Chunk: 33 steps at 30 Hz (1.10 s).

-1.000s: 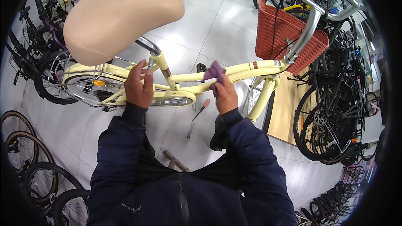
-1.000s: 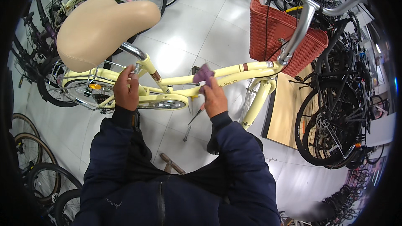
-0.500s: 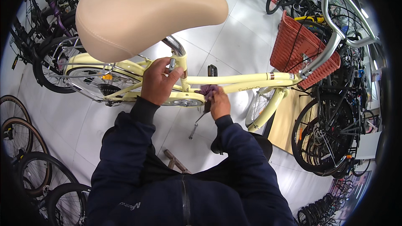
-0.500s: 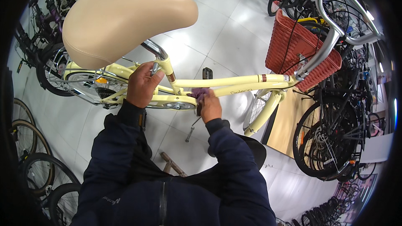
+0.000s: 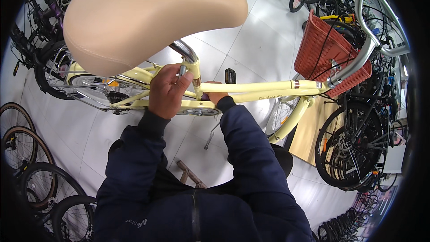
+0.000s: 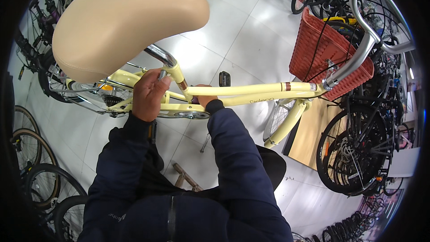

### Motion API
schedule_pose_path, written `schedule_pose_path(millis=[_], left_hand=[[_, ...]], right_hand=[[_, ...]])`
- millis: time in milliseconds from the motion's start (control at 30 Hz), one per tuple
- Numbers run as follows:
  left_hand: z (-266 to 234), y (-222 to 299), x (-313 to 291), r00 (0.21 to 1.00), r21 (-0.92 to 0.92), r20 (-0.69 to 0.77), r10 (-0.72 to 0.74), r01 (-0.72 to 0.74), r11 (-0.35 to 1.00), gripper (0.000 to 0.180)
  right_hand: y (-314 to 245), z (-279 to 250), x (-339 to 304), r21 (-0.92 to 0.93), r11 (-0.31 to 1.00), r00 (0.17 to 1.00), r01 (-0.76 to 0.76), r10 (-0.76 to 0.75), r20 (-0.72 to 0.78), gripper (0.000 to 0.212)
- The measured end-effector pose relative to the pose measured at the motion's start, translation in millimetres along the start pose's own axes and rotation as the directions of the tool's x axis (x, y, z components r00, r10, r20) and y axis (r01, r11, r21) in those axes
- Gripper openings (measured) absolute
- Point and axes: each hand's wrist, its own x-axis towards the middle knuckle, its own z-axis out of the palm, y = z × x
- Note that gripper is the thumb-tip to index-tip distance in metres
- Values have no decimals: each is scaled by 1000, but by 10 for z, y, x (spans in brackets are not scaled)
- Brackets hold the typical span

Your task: The person wipes a cream-colored bicycle with a purple cloth, cleaning the frame, handlebars, front basket, and rear rack. The person moves around the bicycle to reach different parts and continues wiping until the end of the clip.

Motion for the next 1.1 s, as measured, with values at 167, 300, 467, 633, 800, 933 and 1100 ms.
schedule_pose_path(millis=[167,300,467,633,800,933,1100], left_hand=[[17,-11,1,999,8,-6,52,-52,999,28],[-23,11,-1,999,18,20,31,-32,999,27],[-19,-34,0,1000,11,10,21,-21,1000,26],[-9,-71,-23,999,-33,14,-33,33,999,28],[-18,-69,-27,998,-106,42,-54,58,993,30],[-24,-91,-36,995,-92,45,-84,88,992,33],[-11,-152,-44,998,-25,43,-51,52,998,43]], right_hand=[[59,-85,-73,-35,992,992,124,-123,26,20],[70,-179,-163,-353,930,994,101,-78,78,23],[141,-378,-310,-454,889,997,54,-21,76,27],[265,-542,-683,-961,267,954,71,-300,-13,19],[305,-1005,-1118,-893,450,874,8,-437,-212,15],[261,-1550,-1509,-889,454,705,60,-650,-284,11],[116,-2304,-1976,-819,566,566,-96,-645,-513,10]])
